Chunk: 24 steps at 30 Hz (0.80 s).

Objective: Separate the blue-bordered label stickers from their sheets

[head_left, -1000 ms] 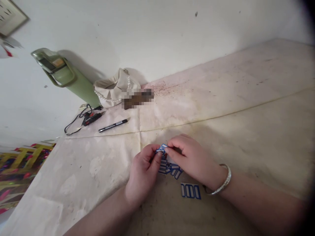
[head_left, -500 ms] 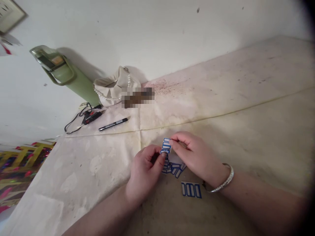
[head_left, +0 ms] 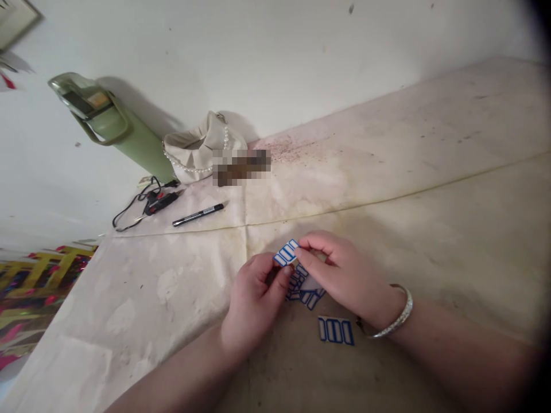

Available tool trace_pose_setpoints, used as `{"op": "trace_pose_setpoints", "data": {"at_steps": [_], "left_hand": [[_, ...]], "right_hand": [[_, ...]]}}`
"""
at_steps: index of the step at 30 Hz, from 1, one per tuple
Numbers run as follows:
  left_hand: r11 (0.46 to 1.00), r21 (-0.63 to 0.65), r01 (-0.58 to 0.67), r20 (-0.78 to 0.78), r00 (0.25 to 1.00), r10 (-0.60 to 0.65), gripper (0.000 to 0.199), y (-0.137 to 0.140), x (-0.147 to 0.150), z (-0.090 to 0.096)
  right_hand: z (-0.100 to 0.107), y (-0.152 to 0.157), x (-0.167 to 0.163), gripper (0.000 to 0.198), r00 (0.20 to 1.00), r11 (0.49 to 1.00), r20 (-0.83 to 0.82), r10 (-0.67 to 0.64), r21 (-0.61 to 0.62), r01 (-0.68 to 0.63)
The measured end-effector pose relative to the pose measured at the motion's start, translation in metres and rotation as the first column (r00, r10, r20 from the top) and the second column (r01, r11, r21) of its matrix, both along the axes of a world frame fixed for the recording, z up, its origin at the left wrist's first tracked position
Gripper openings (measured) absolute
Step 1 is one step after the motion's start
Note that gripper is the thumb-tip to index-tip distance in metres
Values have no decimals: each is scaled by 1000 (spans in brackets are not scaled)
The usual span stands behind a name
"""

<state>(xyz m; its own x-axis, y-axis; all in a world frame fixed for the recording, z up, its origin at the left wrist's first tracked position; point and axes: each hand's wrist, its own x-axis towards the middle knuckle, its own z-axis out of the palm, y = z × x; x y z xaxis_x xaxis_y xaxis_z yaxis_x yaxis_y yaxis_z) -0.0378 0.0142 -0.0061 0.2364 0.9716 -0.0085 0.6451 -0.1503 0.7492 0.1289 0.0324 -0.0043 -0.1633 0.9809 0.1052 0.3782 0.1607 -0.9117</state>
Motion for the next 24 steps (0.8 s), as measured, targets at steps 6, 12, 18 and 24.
{"op": "trace_pose_setpoints", "data": {"at_steps": [6, 12, 18, 24], "left_hand": [[1000, -4, -5, 35, 999, 5, 19, 1, 2, 3], [999, -44, -30, 134, 990, 35, 18, 0, 3, 6], [1000, -31, -4, 77, 997, 6, 24, 1, 3, 5], [998, -38, 40, 73, 997, -37, 29, 0, 3, 9]], "right_hand": [[-1, -1, -1, 16, 999, 1000, 34, 23, 16, -24], [0, -2, -1, 16, 998, 999, 51, 40, 21, -41], [0, -2, -2, 16, 991, 996, 105, 78, 42, -83], [2, -3, -1, 18, 993, 995, 74, 89, 37, -92]]}}
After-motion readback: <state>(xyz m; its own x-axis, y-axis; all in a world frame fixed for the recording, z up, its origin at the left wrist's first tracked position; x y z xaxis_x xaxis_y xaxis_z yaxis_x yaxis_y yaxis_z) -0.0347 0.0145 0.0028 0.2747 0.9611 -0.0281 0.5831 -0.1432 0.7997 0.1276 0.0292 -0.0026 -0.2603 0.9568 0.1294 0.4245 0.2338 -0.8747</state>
